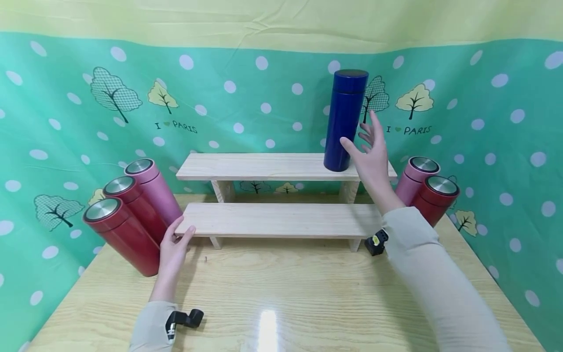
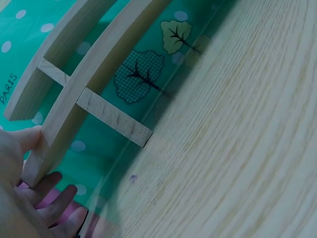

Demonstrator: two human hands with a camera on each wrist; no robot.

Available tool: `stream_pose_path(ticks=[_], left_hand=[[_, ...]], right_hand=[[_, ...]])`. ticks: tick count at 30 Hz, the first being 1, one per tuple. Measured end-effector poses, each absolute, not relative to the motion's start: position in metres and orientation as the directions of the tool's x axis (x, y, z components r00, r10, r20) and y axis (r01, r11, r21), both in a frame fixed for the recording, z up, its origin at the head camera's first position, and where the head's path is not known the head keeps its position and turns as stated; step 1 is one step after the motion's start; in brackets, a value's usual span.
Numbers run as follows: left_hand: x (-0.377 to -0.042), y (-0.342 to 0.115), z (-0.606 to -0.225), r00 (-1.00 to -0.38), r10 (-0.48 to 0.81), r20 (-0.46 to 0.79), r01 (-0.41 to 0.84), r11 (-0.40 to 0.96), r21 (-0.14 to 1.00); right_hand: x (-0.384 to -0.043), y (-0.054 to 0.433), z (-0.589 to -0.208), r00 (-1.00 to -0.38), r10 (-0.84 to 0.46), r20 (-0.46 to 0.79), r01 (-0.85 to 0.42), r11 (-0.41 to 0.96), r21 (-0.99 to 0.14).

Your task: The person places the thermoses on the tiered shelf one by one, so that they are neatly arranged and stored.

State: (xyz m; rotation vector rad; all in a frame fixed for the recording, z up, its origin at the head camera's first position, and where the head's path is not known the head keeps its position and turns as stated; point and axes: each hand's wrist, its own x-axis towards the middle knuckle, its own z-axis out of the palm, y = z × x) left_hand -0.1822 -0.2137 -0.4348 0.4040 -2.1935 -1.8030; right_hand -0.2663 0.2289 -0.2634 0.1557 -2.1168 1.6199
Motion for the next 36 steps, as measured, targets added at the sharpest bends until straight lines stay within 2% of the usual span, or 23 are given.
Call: stream_pose_path(ticks=[16,36], left_hand=[[-0.183,-0.213,-0.433,-0.920,-0.391,0.034,-0.038,0.175,0.984],[-0.183,-0.214,-0.435,-0.921,-0.389,0.036,-0.043,0.191,0.981]], right_hand=[[-0.201,0.242,-0.274,-0.814,0.210,0.542,-0.430,0.412,-0.804],[-0.132,0.275,-0.317,-0.801,0.207,0.562,-0.407,0.500,-0.764]])
